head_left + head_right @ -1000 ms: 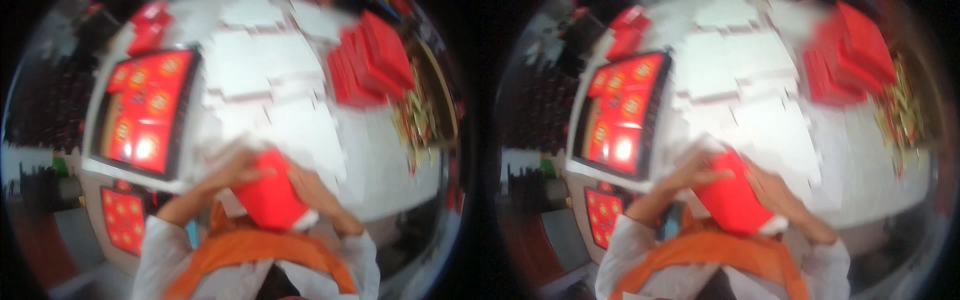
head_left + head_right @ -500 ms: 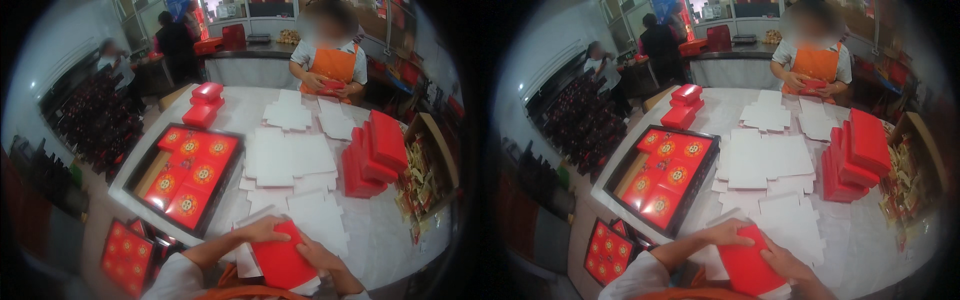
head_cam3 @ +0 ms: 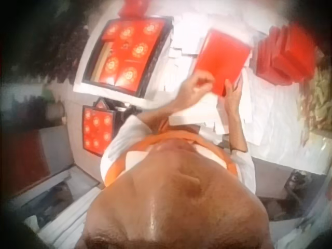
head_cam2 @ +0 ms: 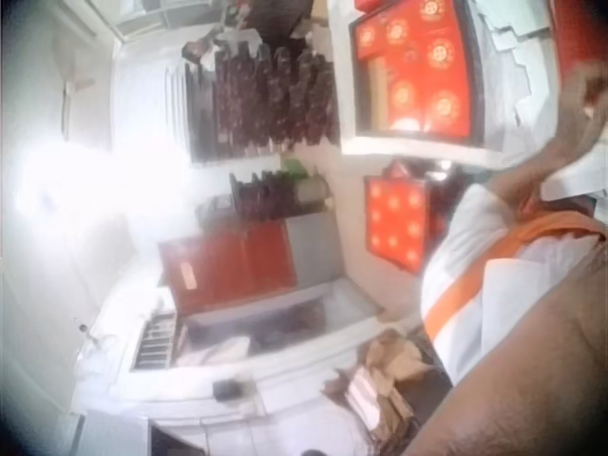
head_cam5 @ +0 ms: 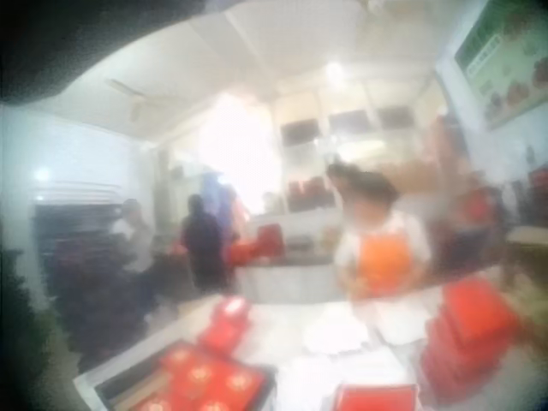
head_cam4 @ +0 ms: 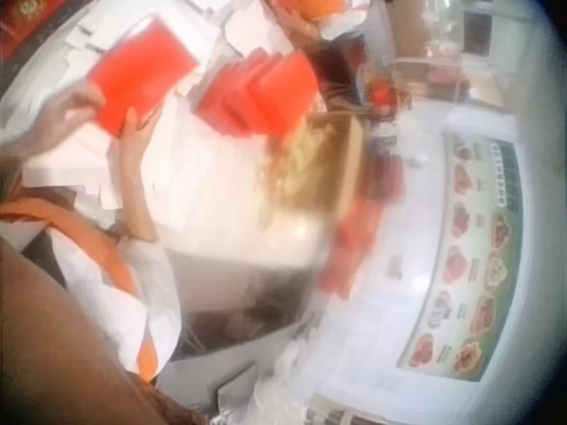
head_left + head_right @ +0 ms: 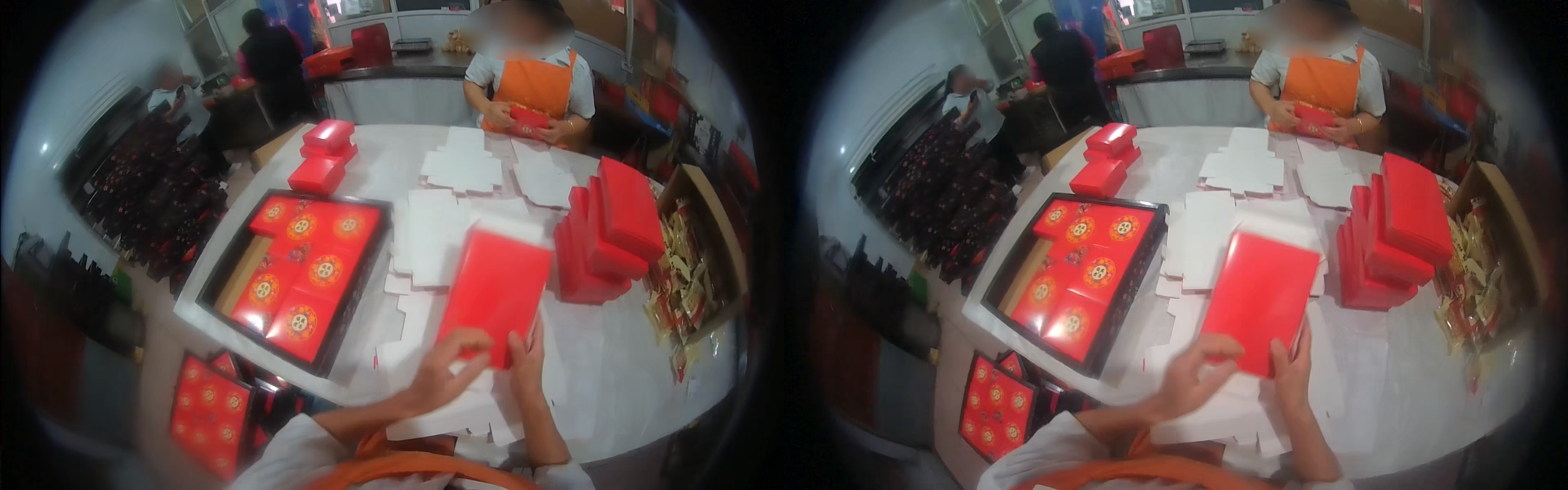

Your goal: The person assembles small red gift boxes by folding flat white cardboard pieces into rectangular shapes. They place a small wrapped item inside each box, fold the flaps to close it, and stack the finished boxes on the table. The process is repeated continuously with a steady rhythm.

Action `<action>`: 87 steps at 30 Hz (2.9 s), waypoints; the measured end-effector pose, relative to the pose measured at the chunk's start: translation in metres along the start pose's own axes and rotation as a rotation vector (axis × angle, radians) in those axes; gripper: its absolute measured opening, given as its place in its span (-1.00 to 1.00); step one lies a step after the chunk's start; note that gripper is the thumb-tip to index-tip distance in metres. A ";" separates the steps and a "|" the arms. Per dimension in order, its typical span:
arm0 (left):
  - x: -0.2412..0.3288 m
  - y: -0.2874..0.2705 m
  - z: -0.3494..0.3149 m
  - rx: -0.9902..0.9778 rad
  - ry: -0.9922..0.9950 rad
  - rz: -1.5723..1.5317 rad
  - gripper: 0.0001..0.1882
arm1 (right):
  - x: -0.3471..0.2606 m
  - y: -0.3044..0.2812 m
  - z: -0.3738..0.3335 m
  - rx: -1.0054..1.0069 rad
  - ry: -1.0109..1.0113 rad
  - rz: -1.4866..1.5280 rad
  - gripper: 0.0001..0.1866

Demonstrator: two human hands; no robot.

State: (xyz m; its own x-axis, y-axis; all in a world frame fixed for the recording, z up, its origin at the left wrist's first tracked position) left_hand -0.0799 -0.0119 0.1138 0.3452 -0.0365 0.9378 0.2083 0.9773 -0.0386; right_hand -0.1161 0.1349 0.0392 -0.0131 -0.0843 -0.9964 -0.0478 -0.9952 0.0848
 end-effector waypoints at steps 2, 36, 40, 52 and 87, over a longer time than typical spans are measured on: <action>-0.056 0.019 -0.038 0.063 -0.247 -0.354 -0.70 | -0.005 -0.002 0.012 0.116 -0.036 0.068 -0.35; -0.094 0.008 -0.025 0.473 -0.365 -0.726 -0.54 | -0.005 0.043 -0.020 -0.079 -0.046 0.007 -0.51; -0.085 0.010 -0.023 0.431 -0.341 -0.638 -0.67 | 0.001 0.042 -0.021 -0.032 -0.038 0.008 -0.50; -0.098 0.006 -0.021 0.459 -0.470 -1.011 -0.60 | -0.004 0.048 -0.034 -0.173 -0.224 -0.271 -0.51; -0.098 0.011 -0.029 0.472 -0.447 -0.913 -0.61 | -0.007 0.047 -0.045 -0.115 -0.395 -0.551 -0.47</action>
State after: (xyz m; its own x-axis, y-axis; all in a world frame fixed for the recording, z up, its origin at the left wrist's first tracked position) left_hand -0.0845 -0.0037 0.0117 -0.1390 -0.7947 0.5909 -0.1853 0.6070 0.7728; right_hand -0.0728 0.0862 0.0496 -0.3813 0.4386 -0.8138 -0.0463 -0.8883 -0.4570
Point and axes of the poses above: each hand's wrist, its own z-axis towards the middle knuckle, its own y-axis out of the palm, x = y × z, the point moved 8 cm from there along z, towards the middle knuckle, and after that the axes turned 9 degrees about -z, right-handed, at the moved point
